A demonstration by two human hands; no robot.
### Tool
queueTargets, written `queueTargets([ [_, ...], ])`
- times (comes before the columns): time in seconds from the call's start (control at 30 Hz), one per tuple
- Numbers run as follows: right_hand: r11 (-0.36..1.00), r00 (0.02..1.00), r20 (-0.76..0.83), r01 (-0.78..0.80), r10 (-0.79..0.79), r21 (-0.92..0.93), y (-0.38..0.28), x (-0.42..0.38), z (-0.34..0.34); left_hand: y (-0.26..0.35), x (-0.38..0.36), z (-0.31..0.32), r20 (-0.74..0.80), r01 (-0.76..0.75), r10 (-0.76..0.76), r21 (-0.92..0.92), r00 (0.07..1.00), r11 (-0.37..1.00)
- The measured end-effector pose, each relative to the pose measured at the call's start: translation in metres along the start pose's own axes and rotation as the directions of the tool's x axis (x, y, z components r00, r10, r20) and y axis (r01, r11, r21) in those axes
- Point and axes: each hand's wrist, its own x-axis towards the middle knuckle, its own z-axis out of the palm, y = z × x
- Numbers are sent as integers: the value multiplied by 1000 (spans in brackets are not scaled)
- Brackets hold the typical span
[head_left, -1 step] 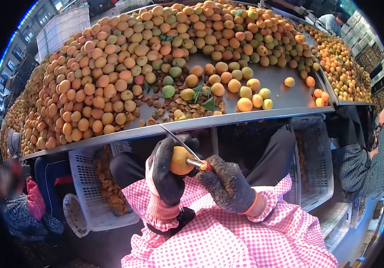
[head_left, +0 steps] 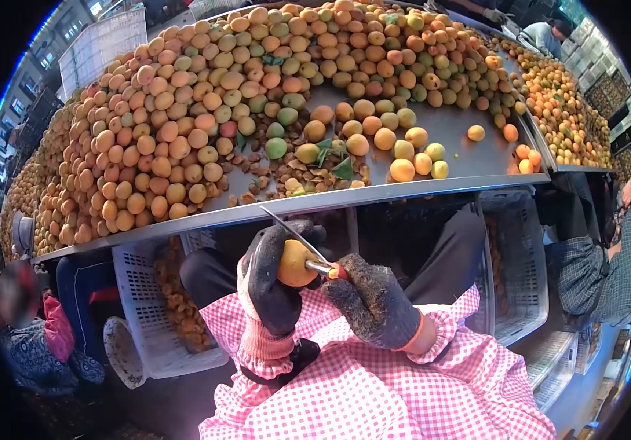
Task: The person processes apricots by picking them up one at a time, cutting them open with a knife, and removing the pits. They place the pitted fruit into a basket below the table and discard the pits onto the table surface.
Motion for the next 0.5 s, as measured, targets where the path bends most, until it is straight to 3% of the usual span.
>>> queueTargets([
  [0.03, 999, 1000, 16, 14, -13, -29, -2, -1, 0, 5, 0, 0, 14, -55, 54, 87, 998, 995],
  [0.07, 997, 999, 34, 1, 1, -71, 7, 0, -12, -10, 3, 13, -4, -47, 47, 44, 999, 998],
  [0.13, 983, 997, 10, 80, -80, -162, 9, 4, -9, -8, 9, 14, 5, -128, 130, 204, 992, 971],
  [0.17, 986, 996, 6, 83, -83, -147, 10, 4, -6, 7, 9, 20, -80, -6, 23, 197, 997, 980],
  [0.2, 970, 997, -11, 74, -79, -233, 10, 3, -5, 7, 9, 25, -77, -2, 19, 204, 997, 979],
  [0.27, 946, 996, -42, 64, -81, -318, 16, 5, -5, 4, 14, 35, -255, 110, -190, -297, 948, 949],
  [0.3, 934, 985, -58, 132, -160, -331, 21, 9, -3, -5, 17, 35, -296, 81, -119, -138, 948, 987],
  [0.33, 916, 969, -72, 197, -236, -349, 23, 13, -3, -5, 20, 36, -284, 80, -115, -135, 952, 988],
  [0.4, 941, 985, -54, 141, -165, -308, 23, 17, -6, 4, 26, 44, -289, 169, -251, -281, 924, 945],
  [0.43, 960, 995, -19, 89, -98, -264, 23, 19, -7, 3, 28, 45, -287, 185, -260, -262, 922, 947],
  [0.5, 961, 991, -12, 127, -134, -246, 16, 25, -9, 4, 31, 44, -302, 158, -236, -260, 924, 953],
])
